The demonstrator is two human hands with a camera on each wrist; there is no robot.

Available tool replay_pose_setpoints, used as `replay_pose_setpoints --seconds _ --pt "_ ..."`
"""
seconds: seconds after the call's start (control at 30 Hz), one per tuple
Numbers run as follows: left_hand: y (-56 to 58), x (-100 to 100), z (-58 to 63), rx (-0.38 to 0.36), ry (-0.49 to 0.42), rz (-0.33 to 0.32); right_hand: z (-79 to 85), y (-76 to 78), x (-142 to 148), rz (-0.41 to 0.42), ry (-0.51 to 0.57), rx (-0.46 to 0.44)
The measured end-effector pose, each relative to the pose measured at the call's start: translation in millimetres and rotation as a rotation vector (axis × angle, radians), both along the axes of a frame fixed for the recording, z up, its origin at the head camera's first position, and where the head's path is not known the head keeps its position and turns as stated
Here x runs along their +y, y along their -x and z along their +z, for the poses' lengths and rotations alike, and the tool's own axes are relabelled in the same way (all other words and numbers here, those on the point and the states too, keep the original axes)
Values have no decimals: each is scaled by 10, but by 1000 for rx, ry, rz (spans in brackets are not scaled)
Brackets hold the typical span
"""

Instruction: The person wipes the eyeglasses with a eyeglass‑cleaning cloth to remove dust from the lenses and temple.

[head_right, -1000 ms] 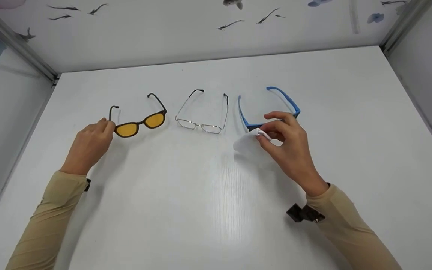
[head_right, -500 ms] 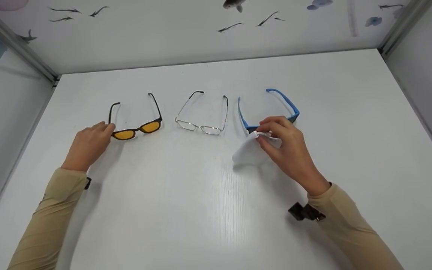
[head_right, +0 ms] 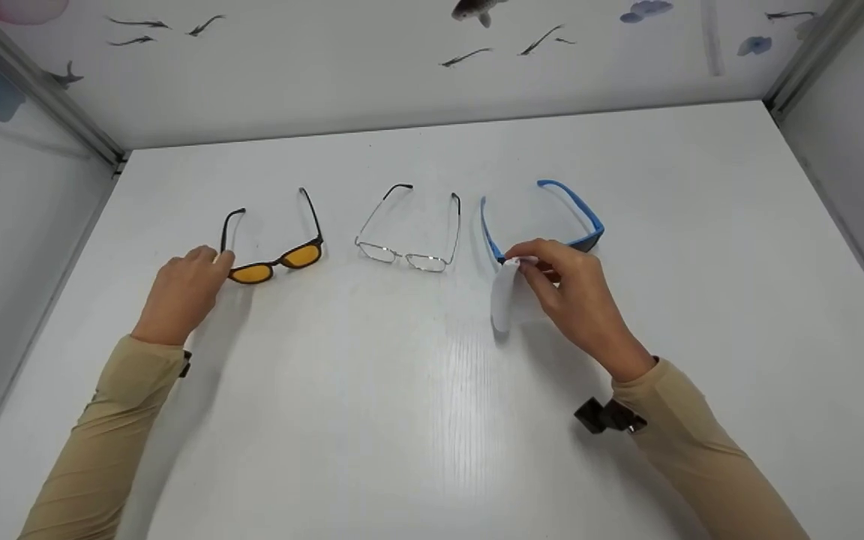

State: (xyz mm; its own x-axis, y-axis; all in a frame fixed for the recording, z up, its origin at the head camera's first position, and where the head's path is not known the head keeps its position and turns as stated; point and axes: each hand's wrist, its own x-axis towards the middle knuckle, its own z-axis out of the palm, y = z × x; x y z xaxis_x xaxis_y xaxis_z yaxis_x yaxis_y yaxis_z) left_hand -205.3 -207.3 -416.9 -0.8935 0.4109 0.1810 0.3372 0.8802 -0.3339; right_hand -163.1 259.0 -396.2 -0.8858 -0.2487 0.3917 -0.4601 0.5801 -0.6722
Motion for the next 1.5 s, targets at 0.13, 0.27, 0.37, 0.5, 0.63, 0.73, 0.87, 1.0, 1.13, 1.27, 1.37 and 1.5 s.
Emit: replay_pose_setpoints --seconds 0.13,0.27,0.37,0.5,0.63,0.73,0.87,1.0,1.13,1.27,1.37,1.5 --pt "24 231 109 7 6 -25 7 29 -18 -13 2 13" --pt "124 547 94 33 -19 -115 -2 22 -43 -15 6 13" --pt "204 804 43 24 -25 -165 -20 1 -70 -12 4 6" --pt "317 1095 -6 -32 3 -167 -34 0 -121 -9 14 17" --pt "423 1275 -69 -61 33 -154 -48 -1 -159 -4 39 29" --pt "471 1318 -137 -63 35 -149 -54 -2 -180 7 44 28" --pt "498 1307 -214 -77 24 -153 -71 -7 -192 14 46 23" --pt "499 1287 -235 -88 17 -177 -83 -12 -195 6 47 19" --pt "476 1297 -238 -80 24 -225 -85 -23 -186 0 50 17" --pt "436 1322 -223 -76 30 -262 -81 -30 -174 1 54 23" --pt "404 1353 -202 -75 39 -287 -86 -29 -160 -2 51 31" --pt "356 1413 -196 -22 56 -342 -98 -29 -141 -8 57 44"
